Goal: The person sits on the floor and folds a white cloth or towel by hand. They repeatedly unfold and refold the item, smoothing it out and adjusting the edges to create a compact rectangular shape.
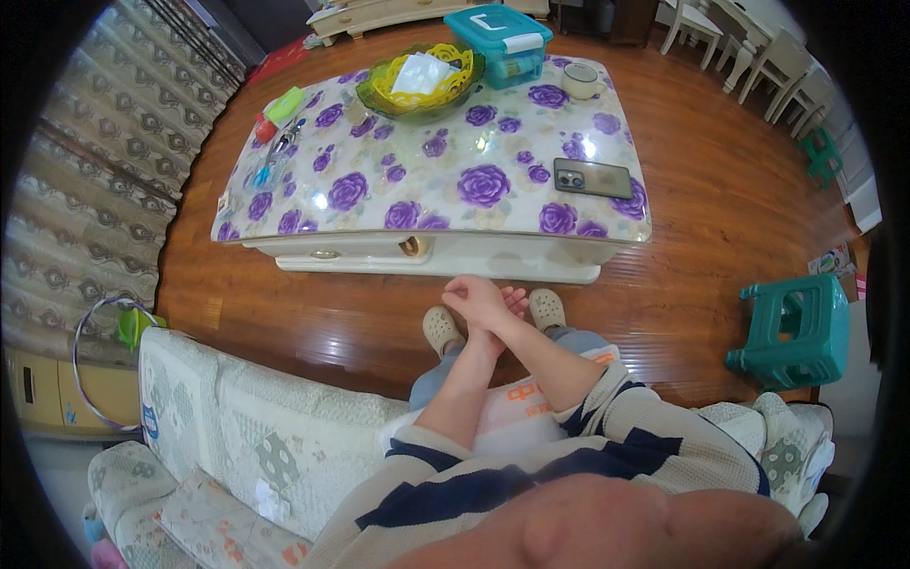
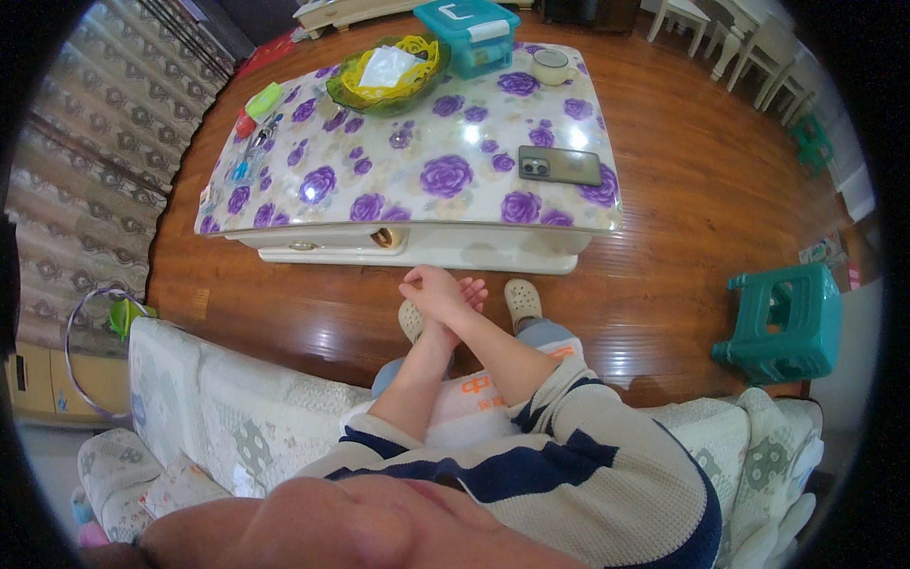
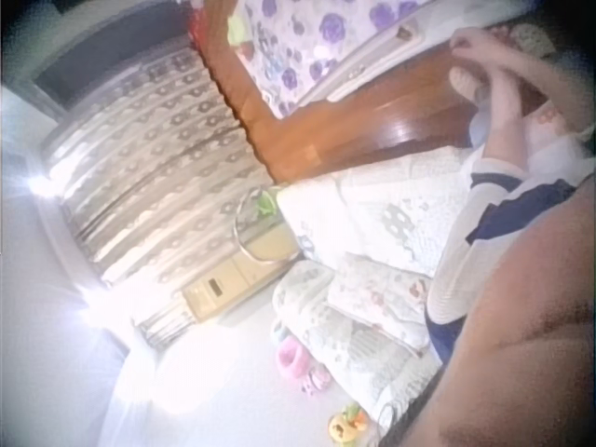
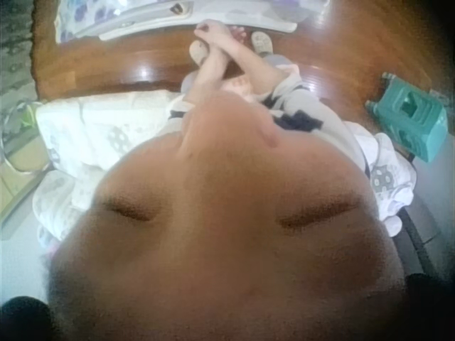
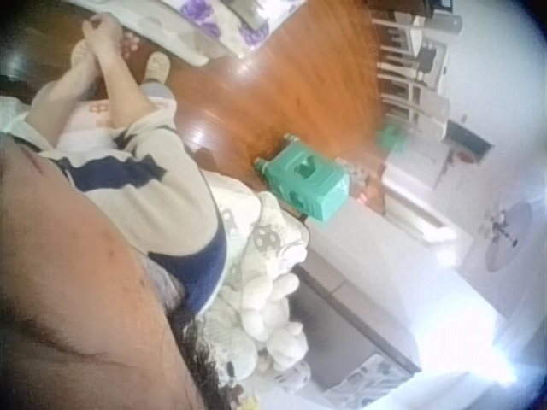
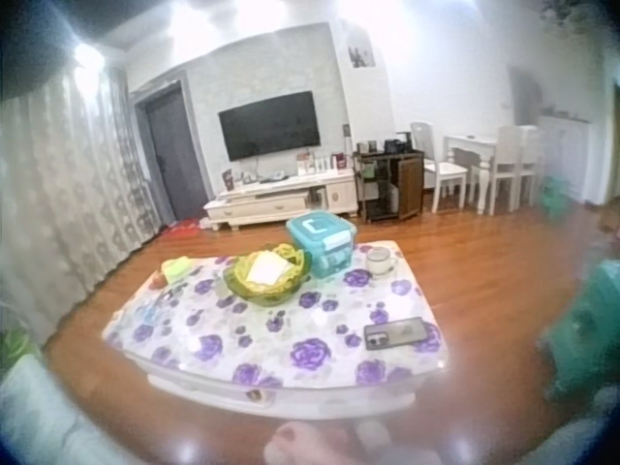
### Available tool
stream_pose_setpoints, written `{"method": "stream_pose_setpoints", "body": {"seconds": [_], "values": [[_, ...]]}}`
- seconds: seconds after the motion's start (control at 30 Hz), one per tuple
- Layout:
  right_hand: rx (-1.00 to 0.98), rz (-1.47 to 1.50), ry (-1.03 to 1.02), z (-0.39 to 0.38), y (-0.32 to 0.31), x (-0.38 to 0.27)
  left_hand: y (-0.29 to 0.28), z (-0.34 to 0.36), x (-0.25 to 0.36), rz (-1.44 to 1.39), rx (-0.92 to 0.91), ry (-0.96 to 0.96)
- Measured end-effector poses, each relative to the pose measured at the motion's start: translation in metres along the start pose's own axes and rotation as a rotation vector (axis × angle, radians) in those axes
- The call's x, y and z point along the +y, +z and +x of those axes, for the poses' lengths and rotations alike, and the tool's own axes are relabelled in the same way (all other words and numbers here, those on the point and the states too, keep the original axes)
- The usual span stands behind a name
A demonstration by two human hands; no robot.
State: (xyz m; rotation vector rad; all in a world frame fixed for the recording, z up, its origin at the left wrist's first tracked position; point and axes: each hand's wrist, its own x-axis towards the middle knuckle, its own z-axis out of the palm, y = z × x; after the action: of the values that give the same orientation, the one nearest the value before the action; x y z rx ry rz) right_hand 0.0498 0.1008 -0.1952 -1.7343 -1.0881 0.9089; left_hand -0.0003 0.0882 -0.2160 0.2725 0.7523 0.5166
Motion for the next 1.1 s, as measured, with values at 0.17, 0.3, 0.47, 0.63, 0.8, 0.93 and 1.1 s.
{"method": "stream_pose_setpoints", "body": {"seconds": [0.17,0.3,0.47,0.63,0.8,0.93,1.1], "values": [[0.002,-0.053,-0.014,0.007,0.005,0.018,0.008,0.0,0.003,-0.047,0.004,-0.036],[0.01,-0.102,-0.028,0.006,0.004,0.01,0.006,-0.001,0.005,-0.005,0.051,-0.051],[-0.007,-0.019,0.043,0.001,0.003,-0.002,-0.018,0.023,-0.008,-0.065,-0.027,-0.042],[0.014,0.0,0.014,0.005,0.006,0.006,-0.02,0.027,-0.01,-0.066,-0.034,-0.048],[0.018,-0.118,-0.024,0.005,0.004,0.001,0.001,0.005,0.004,-0.001,0.038,-0.038],[0.02,-0.056,0.027,0.003,0.004,0.0,0.001,0.005,0.004,0.009,0.033,-0.033],[0.025,-0.062,0.014,0.003,0.006,0.002,-0.022,0.027,-0.01,-0.089,-0.053,-0.054]]}}
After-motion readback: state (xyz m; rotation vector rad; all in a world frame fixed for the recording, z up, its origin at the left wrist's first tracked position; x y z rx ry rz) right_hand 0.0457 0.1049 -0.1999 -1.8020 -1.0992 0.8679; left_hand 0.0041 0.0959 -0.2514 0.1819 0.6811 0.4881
